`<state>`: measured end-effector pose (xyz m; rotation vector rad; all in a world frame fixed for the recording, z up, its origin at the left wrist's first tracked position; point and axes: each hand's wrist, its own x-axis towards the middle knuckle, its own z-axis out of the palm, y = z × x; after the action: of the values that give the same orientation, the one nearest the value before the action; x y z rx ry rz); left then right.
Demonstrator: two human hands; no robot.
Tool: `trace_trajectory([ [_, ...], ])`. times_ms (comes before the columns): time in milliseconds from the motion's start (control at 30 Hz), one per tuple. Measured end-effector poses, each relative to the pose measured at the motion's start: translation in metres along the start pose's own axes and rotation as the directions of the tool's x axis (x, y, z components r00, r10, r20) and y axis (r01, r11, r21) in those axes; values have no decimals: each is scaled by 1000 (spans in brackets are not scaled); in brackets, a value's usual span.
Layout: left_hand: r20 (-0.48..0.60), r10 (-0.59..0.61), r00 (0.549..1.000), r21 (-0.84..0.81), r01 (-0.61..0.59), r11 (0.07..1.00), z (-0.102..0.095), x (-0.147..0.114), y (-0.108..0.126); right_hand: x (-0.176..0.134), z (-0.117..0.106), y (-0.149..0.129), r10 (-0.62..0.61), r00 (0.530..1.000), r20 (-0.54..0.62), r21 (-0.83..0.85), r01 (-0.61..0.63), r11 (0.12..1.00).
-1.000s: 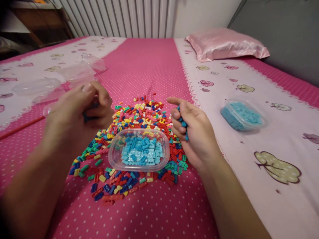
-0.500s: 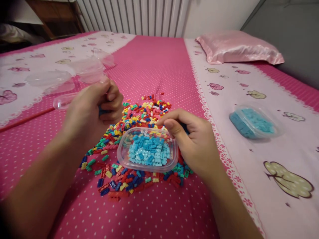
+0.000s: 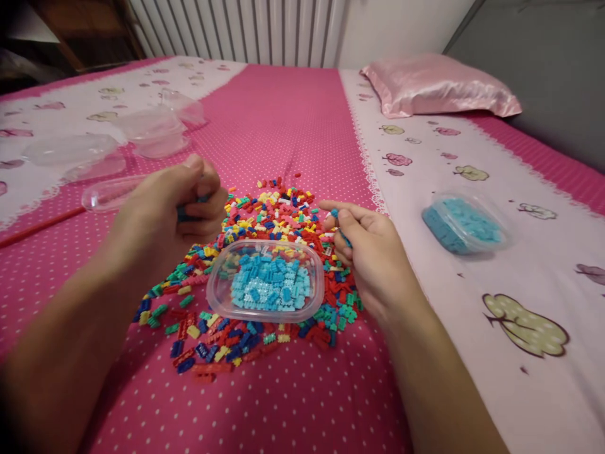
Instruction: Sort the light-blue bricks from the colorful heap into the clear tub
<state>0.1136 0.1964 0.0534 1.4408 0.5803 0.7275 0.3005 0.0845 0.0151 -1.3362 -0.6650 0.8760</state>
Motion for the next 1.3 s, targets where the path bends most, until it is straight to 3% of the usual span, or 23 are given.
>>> trace_trajectory([
  [100,60,-41,997,-31,43,999,1,-2,3,1,1,-2,-23,1000,11,3,23,1000],
  [200,73,51,996,10,-51,999,1,-5,2,-1,3,-2,-9,999,53,-13,10,1000],
  [367,157,246,956,274,-282,920,2,-10,0,0,3,-1,-29,999,40,-4,29,1000],
  [533,156,259,953,429,-302,851,2,-13,3,1,2,2,-54,997,52,32,52,998],
  [700,5,338,941,262,-327,908,0,-6,-3,0,1,0,-75,996,52,46,73,996],
  [800,-135,311,941,182,-285,941,-1,-1,-4,1,-1,0,-26,999,36,80,23,997],
  [900,-193,239,952,133,-216,967,-3,2,-4,2,-1,0,6,1000,-10,57,-5,998],
  [1033,-203,134,970,183,-97,978,-3,3,-5,1,2,1,-178,982,-61,-21,177,984],
  [1167,-181,123,976,252,-75,965,-2,2,-7,-8,4,0,-378,916,136,-89,392,916],
  [1233,-174,125,977,255,-78,964,-2,2,-8,-11,5,1,-408,874,264,-156,456,876],
  [1300,-176,125,976,263,-76,962,-2,2,-8,-13,6,2,-379,863,335,-224,464,857],
])
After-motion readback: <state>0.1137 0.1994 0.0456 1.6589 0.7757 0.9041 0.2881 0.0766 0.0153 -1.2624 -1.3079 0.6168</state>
